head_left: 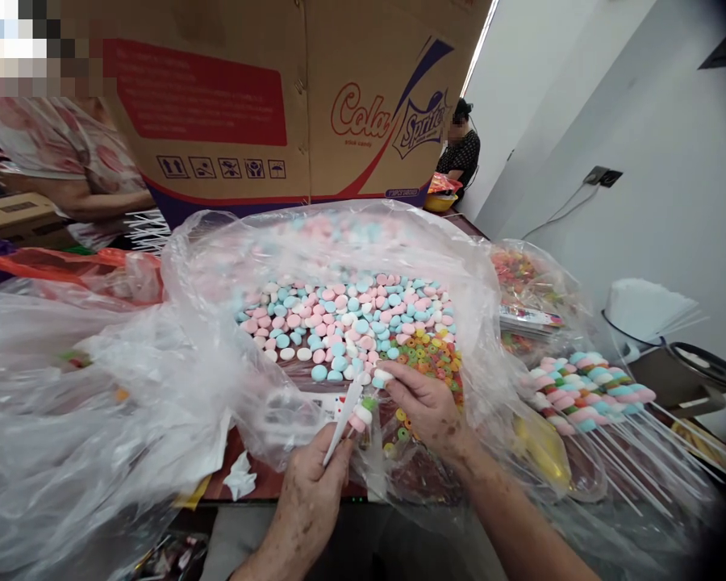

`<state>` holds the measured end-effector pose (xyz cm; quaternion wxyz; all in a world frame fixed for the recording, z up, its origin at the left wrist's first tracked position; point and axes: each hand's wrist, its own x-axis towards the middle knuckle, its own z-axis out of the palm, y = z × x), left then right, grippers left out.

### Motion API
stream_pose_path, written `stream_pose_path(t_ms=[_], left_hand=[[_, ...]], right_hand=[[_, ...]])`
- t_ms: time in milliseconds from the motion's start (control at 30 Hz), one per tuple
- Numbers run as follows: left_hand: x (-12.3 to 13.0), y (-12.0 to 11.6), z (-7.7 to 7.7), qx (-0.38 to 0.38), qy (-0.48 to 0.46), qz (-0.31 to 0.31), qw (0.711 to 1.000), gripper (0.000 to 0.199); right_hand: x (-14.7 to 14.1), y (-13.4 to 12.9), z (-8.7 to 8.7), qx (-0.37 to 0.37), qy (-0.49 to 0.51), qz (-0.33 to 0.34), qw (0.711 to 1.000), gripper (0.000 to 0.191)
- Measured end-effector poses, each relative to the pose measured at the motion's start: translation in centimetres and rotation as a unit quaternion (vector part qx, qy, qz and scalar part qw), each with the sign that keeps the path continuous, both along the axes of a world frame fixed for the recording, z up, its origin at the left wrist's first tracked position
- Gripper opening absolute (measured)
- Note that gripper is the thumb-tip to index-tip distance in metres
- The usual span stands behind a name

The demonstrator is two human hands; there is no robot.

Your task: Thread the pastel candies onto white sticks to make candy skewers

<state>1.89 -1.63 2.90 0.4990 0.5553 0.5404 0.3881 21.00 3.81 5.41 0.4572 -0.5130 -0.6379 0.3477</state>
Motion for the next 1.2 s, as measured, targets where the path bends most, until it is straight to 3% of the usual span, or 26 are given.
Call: stream_pose_path(t_ms=[267,467,633,833,1067,1200], left_hand=[[0.0,-0.1,-0.4,0.0,-0.007,0.005,1.0,0.027],[0.0,-0.2,-0.6,0.013,-0.011,0.008,1.0,0.028],[-0.1,-0.3,-0.9,0.018,-0.007,0.016,1.0,0.026],[-0.2,-0.4,-1.4,0.028,-0.016,0.011,0.999,0.032],[-0.1,-0.3,-0.2,0.061,-0.006,0.03,0.998,0.029],[-0.3,-0.3,-0.6,0.068,0.012,0.038,0.997,0.035]], right_hand=[[-0.9,-0.6,-0.7,0.067,-0.056,-0.05,0.995,0.03],[-1.0,-0.8,-0.4,0.132,-0.113,-0.042,0.984,0.029],[-0.8,-0.8,-0.3,0.212,-0.185,-0.023,0.959,0.031],[-0.9,-0.8,-0.4,0.347,-0.252,0.0,0.903,0.037],[-2.5,-2.0,0.0,0.348,-0.29,0.026,0.891,0.043],[-3.3,-2.2,0.0,0.349,-0.309,0.047,0.883,0.047]])
